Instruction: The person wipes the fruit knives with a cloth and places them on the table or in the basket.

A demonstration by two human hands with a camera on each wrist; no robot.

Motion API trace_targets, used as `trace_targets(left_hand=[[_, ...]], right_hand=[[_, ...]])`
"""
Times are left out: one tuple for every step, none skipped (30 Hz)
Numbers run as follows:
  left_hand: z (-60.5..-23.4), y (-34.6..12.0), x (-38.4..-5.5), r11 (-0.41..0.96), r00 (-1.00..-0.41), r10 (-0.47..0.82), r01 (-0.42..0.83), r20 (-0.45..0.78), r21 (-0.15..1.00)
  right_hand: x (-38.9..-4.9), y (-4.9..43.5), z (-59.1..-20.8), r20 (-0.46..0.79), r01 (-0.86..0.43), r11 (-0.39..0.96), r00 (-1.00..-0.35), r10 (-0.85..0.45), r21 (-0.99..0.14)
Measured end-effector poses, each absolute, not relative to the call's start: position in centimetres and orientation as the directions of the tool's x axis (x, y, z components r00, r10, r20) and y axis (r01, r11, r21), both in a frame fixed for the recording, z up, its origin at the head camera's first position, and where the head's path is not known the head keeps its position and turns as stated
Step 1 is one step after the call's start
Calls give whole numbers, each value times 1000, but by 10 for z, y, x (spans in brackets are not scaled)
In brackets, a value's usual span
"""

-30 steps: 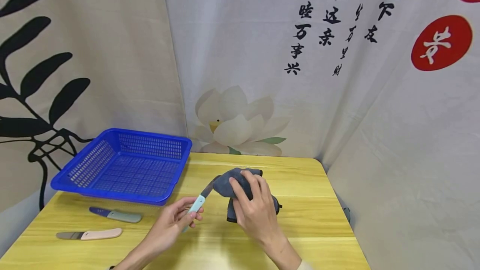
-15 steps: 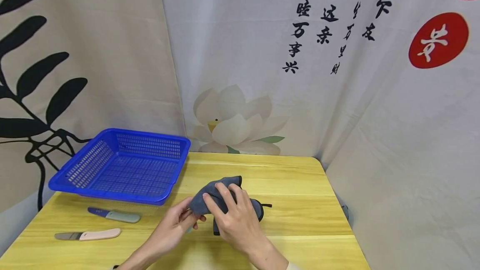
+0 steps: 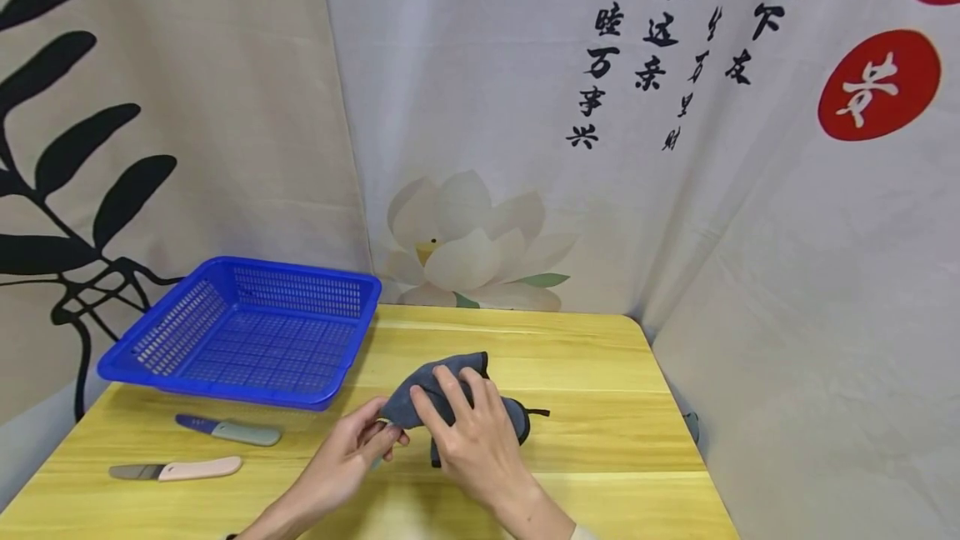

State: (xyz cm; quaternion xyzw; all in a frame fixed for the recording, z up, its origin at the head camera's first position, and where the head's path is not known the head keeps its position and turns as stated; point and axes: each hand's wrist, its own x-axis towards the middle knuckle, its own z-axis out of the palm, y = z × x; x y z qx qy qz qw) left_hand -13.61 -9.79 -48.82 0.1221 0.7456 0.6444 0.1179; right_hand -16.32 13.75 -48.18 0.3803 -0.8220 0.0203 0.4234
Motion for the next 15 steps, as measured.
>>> trace_targets(left_hand=[[-489,-98,-136,146,-944,329,32,-18,989],[-489,-98,-135,147,-945,326,36,-14,989],[-489,-98,-135,147,-946,323,41,-9,988],[-489,-98,-134,149,-947,320,41,-9,988],[-489,-98,-134,147,-949,317,43,-6,988],[-489,-98,-134,145,-949,314,44,-4,988],[-489,-98,-134,144,-950,314,45,-2,989],[-489,-98,-134,143,-950,314,47,0,989],[-488,-98,-134,147,-950,312,46,-2,988],[-488,-97,-133,151,-951,309,44,-5,988],[-488,-97,-133,153,-952,307,47,-2,987],[-488,-97,-133,159,-952,306,48,-3,986],[-488,-97,-133,163,-953,304,50,-2,985],[-488,-97,-133,163,-953,303,54,2,985],[-488,-97,-132,163,-953,304,57,5,985]], right_hand=[[-164,139,-482,710,-639,713,-356,-608,290],[-165,140,-481,709,-636,715,-359,-607,290],[-165,141,-481,709,-634,717,-362,-605,288],[-166,142,-481,710,-631,721,-365,-602,287],[-167,143,-480,711,-628,724,-368,-600,285],[-169,144,-480,712,-623,729,-372,-596,284],[-170,145,-479,714,-619,733,-376,-591,282],[-171,147,-479,715,-616,737,-379,-587,279],[-172,148,-478,717,-613,740,-381,-584,277],[-174,150,-478,717,-608,745,-387,-580,275],[-175,151,-478,716,-605,749,-393,-577,272],[-176,153,-477,714,-601,753,-400,-574,268],[-177,155,-477,713,-599,757,-407,-570,263],[-179,157,-477,712,-596,761,-414,-567,259],[-180,159,-477,712,-593,764,-421,-562,253]])
